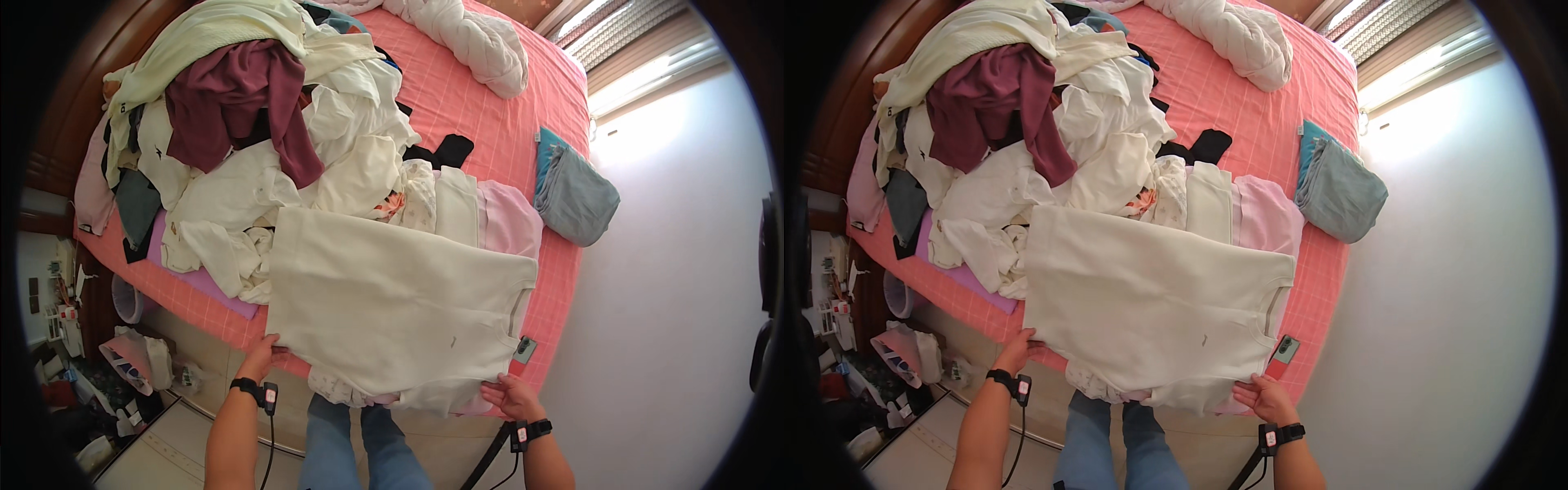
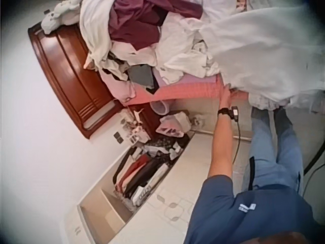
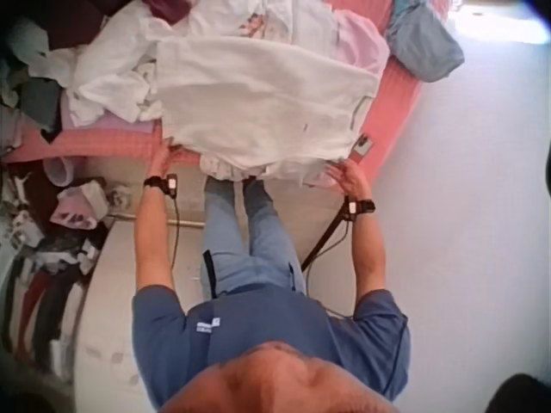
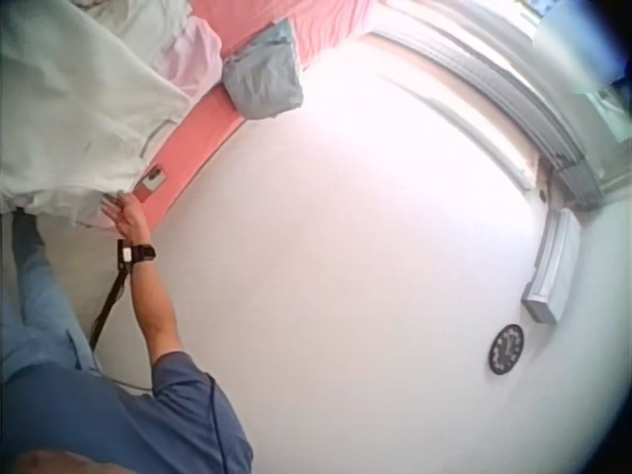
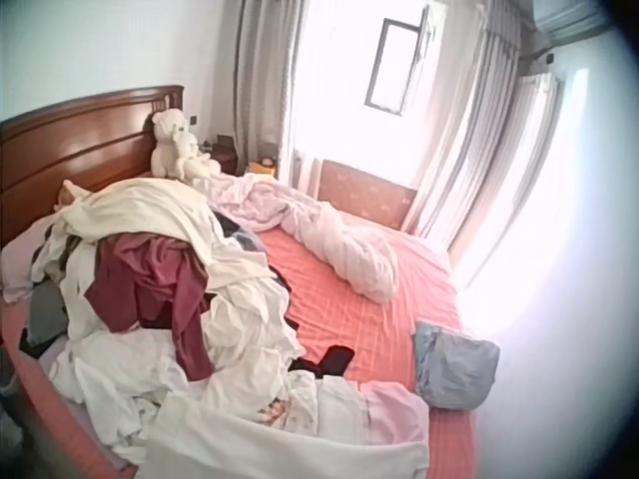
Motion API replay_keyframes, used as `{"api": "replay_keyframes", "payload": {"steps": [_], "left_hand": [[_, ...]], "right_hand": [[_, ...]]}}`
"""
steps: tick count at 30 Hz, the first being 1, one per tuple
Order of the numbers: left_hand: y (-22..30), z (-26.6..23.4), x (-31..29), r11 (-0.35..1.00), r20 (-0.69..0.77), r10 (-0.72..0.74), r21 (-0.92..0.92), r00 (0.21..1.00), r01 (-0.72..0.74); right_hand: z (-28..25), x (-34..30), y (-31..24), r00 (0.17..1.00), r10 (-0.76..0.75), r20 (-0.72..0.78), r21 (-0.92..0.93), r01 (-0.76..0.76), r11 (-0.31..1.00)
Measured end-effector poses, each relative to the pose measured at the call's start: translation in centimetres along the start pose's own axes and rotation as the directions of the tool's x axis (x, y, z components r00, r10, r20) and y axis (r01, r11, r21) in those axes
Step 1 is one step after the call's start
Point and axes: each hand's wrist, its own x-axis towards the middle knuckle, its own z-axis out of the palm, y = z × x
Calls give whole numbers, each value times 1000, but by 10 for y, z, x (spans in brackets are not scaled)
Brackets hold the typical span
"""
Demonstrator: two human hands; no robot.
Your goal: The person folds various garments on a bed, including white pants, a white shirt, a white t-shirt, and a maroon long-sleeved shirt. Each item is smoothed, folded into a neat rectangle, and placed in a growing stack on the bed.
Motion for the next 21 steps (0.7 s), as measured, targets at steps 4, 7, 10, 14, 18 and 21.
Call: {"api": "replay_keyframes", "payload": {"steps": [4, 7, 10, 14, 18, 21], "left_hand": [[28, -14, -37, 986, 103, 156, -83, 982, -147], [56, -21, -60, 951, 87, 245, -217, 966, -222], [86, -21, -68, 897, 59, 324, -335, 944, -287], [157, 15, -89, 845, 54, 414, -395, 909, -362], [209, 37, -102, 803, 171, 524, -427, 834, -417], [174, 3, -75, 758, 215, 593, -474, 776, -448]], "right_hand": [[0, -28, -17, 983, -177, 54, 29, 176, 984], [34, -49, -35, 967, -255, 9, 65, 254, 965], [53, -55, -64, 936, -351, -8, 124, 349, 929], [70, -69, -112, 883, -467, -49, 185, 468, 864], [79, -89, -159, 779, -625, 44, 380, 566, 732], [85, -88, -161, 664, -726, 182, 471, 589, 657]]}}
